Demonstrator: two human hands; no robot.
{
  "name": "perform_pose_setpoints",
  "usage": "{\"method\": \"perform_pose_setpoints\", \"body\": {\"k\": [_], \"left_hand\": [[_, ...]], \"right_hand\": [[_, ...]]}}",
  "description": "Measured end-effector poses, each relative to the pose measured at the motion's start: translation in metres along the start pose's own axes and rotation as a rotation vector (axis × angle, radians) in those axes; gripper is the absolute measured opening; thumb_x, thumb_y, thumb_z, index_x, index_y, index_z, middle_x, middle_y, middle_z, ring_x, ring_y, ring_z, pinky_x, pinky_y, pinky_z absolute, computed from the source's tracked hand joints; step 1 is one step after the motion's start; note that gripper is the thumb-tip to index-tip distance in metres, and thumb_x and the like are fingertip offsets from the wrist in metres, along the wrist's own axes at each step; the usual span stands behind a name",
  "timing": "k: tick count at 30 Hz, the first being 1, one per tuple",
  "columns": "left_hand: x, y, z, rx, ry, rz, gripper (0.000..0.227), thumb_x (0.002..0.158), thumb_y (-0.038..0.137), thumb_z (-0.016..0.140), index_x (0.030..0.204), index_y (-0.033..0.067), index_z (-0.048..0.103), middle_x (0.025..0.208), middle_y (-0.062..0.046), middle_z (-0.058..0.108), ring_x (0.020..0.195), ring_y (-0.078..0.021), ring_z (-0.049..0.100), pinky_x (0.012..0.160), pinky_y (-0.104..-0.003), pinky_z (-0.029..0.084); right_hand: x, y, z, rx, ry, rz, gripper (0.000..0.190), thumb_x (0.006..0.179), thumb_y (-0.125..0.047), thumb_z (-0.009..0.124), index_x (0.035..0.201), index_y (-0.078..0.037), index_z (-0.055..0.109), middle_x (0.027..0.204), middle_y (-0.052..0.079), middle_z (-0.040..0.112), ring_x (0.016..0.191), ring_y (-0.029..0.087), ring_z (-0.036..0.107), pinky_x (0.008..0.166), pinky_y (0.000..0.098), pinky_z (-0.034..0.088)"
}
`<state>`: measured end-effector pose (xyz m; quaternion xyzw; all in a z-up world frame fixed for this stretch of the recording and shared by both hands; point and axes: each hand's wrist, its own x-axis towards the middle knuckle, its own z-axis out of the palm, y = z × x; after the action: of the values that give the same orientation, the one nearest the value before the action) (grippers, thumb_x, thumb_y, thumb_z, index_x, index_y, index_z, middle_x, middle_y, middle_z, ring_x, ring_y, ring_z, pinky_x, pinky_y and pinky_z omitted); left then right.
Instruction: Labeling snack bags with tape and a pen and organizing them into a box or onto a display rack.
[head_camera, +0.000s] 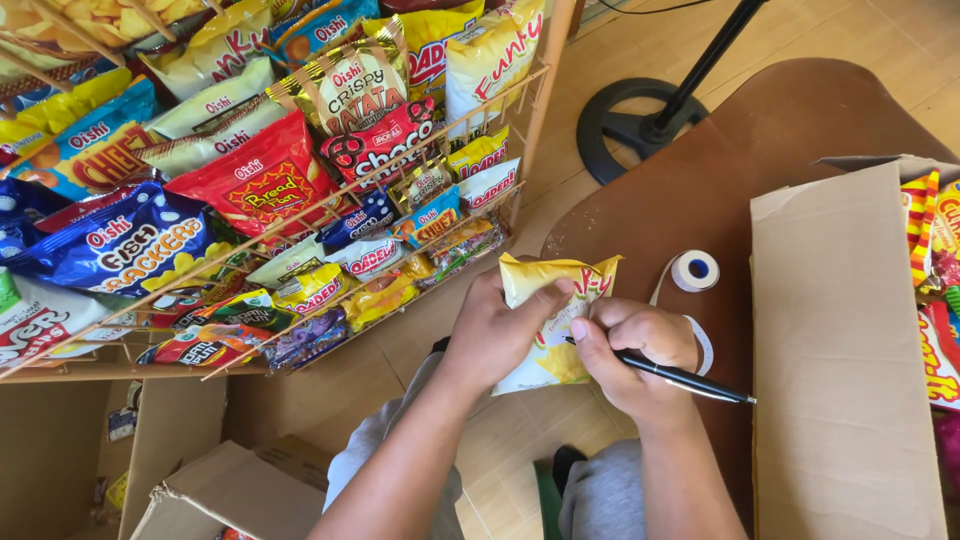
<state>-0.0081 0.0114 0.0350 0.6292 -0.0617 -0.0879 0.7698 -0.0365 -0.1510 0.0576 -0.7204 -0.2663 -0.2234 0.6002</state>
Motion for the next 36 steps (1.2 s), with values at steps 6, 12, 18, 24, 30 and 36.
{"method": "perform_pose_setpoints", "body": {"k": [6,12,18,24,30,36], "left_hand": [[0.003,0.002,0.002,0.009,-0.007,-0.011,0.022,0.094,0.017,0.07,0.107,-0.0002,0.077,0.093,-0.004,0.079,0.083,-0.0078,0.07,0.073,-0.027,0.057],[0.007,0.002,0.006,0.005,-0.017,-0.017,0.022,0.095,0.017,0.07,0.106,-0.0009,0.077,0.092,-0.005,0.078,0.081,-0.0085,0.069,0.072,-0.028,0.057],[0.009,0.0,0.008,0.002,-0.021,0.02,0.021,0.094,0.015,0.07,0.106,-0.0009,0.077,0.095,-0.005,0.079,0.084,-0.0083,0.071,0.074,-0.027,0.058],[0.01,0.001,0.011,-0.022,-0.022,-0.008,0.021,0.094,0.015,0.07,0.106,-0.0012,0.077,0.093,-0.005,0.079,0.082,-0.008,0.07,0.072,-0.027,0.057],[0.011,0.002,0.012,0.008,-0.013,-0.01,0.022,0.094,0.016,0.07,0.105,-0.0008,0.077,0.092,-0.004,0.079,0.081,-0.0071,0.07,0.071,-0.027,0.057],[0.012,0.0,0.012,-0.023,-0.02,-0.012,0.022,0.094,0.016,0.07,0.105,-0.0018,0.077,0.091,-0.004,0.078,0.08,-0.0067,0.069,0.071,-0.027,0.057]], "right_hand": [[-0.002,0.003,-0.003,0.098,-0.006,0.019,0.038,0.092,0.016,0.067,0.081,-0.006,0.039,0.065,0.008,0.055,0.055,0.015,0.052,0.055,0.0303,0.046],[0.002,-0.001,-0.006,-0.007,-0.009,-0.021,0.038,0.091,0.014,0.07,0.08,-0.006,0.04,0.067,0.009,0.057,0.057,0.017,0.058,0.056,0.0302,0.049],[0.003,0.001,-0.008,-0.095,-0.006,-0.036,0.039,0.088,0.014,0.072,0.078,-0.007,0.041,0.064,0.009,0.055,0.054,0.017,0.057,0.052,0.0292,0.046],[0.005,-0.003,-0.01,-0.213,-0.019,-0.067,0.04,0.086,0.009,0.076,0.076,-0.007,0.041,0.067,0.009,0.058,0.057,0.018,0.061,0.051,0.0293,0.046],[0.005,-0.002,-0.011,-0.171,-0.041,-0.022,0.044,0.084,0.01,0.078,0.073,-0.007,0.038,0.063,0.007,0.052,0.052,0.018,0.053,0.048,0.031,0.04],[0.008,-0.003,-0.011,-0.144,-0.062,-0.086,0.042,0.085,0.011,0.075,0.074,-0.007,0.038,0.064,0.007,0.052,0.055,0.018,0.055,0.052,0.0318,0.044]]}}
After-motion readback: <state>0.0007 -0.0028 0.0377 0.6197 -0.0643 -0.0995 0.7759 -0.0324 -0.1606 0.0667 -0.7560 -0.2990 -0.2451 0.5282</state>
